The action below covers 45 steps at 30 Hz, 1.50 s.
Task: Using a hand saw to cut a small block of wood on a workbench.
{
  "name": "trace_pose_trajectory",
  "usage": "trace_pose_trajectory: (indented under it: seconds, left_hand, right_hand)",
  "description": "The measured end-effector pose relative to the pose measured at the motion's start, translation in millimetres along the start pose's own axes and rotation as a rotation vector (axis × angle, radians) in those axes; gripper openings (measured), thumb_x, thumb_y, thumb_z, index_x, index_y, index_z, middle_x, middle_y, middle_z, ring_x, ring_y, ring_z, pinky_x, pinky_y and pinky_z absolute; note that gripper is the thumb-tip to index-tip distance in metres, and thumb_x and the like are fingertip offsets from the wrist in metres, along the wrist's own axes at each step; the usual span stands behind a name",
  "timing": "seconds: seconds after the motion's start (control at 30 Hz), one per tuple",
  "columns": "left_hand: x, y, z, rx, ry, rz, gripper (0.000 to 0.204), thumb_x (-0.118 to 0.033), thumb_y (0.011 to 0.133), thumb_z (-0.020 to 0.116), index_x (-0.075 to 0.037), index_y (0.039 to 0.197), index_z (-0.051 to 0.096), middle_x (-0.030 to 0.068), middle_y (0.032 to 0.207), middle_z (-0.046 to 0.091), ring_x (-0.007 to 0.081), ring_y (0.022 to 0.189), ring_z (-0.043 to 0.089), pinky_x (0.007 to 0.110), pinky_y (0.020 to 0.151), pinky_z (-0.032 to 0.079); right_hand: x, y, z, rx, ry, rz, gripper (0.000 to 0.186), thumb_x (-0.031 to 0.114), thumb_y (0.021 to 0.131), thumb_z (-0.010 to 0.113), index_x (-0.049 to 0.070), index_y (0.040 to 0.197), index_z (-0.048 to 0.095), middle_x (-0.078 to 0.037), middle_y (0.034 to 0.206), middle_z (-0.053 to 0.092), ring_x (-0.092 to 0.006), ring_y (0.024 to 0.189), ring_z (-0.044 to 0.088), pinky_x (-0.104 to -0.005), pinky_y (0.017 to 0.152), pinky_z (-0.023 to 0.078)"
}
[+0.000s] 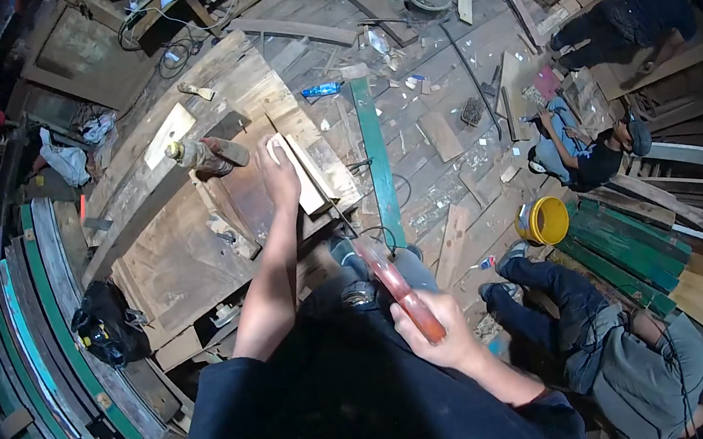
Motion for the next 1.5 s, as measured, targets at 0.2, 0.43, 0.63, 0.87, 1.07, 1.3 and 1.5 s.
trace_pose_trajectory:
  seconds: [0.2,0.43,0.63,0.87,1.07,1.3,1.5]
  left_hand:
    - [7,3,2,0.021,-0.033,-0.043,0.027,-0.022,0.096,0.044,-0.007,0.117,0.051,0.0190,0.111,0.055,0.0384,0.108,0.052,0.044,0.092,0.040]
    - [8,1,-6,-0.031,0.004,0.029,0.026,-0.018,0.094,0.044,-0.008,0.117,0.051,0.0177,0.111,0.055,0.0373,0.107,0.053,0.044,0.091,0.040]
    - [3,0,-4,-0.036,0.049,0.033,0.029,-0.025,0.097,0.042,-0.011,0.121,0.050,0.0178,0.114,0.055,0.0381,0.109,0.052,0.044,0.092,0.041]
    - [6,1,-1,0.009,0.006,0.023,0.028,-0.023,0.096,0.042,-0.008,0.118,0.050,0.0189,0.112,0.055,0.0390,0.108,0.052,0.044,0.092,0.040]
    - [16,-1,-6,-0.012,0.030,0.002,0.029,-0.025,0.099,0.041,-0.008,0.120,0.048,0.0190,0.115,0.055,0.0384,0.111,0.051,0.044,0.093,0.040]
    - [8,0,2,0.027,-0.029,-0.006,0.028,-0.023,0.099,0.041,-0.003,0.116,0.049,0.0186,0.112,0.054,0.0355,0.109,0.052,0.042,0.094,0.038]
    - [0,2,0,0.036,-0.032,0.090,0.027,-0.020,0.099,0.040,-0.003,0.118,0.048,0.0183,0.115,0.054,0.0357,0.112,0.050,0.041,0.096,0.037]
  right_hand:
    - [-34,128,65,-0.126,0.092,-0.255,0.013,0.011,0.081,0.060,0.000,0.076,0.055,-0.016,0.063,0.054,-0.0278,0.058,0.056,-0.0368,0.058,0.044]
    - [-37,49,40,-0.047,0.059,-0.126,0.014,0.009,0.086,0.059,0.000,0.076,0.054,-0.011,0.058,0.050,-0.0202,0.051,0.051,-0.0337,0.053,0.041]
    - [-17,5,19,-0.060,0.037,0.015,0.010,0.008,0.087,0.059,0.001,0.081,0.058,-0.012,0.065,0.055,-0.0211,0.057,0.057,-0.0321,0.058,0.045]
    - [-53,143,70,-0.199,0.118,-0.278,0.015,0.011,0.083,0.060,-0.002,0.077,0.057,-0.015,0.065,0.056,-0.0229,0.055,0.052,-0.0350,0.054,0.043]
    - [-23,117,20,-0.329,0.124,-0.389,0.015,0.012,0.085,0.062,-0.001,0.079,0.060,-0.010,0.057,0.050,-0.0147,0.050,0.048,-0.0313,0.050,0.041]
    - [-82,41,-27,-0.489,0.113,-0.165,0.018,0.011,0.085,0.063,0.001,0.072,0.055,-0.003,0.057,0.050,-0.0093,0.052,0.045,-0.0292,0.050,0.038]
    - [-137,7,-8,-0.560,0.271,0.000,0.022,0.011,0.087,0.063,0.002,0.070,0.052,0.001,0.058,0.046,-0.0072,0.053,0.044,-0.0263,0.049,0.037]
Point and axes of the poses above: each hand's wrist, its own y-axis towards the middle knuckle, its own z-axis out of the palm, x = y × z, the point moved 8 cm from there along y, towards the middle knuckle
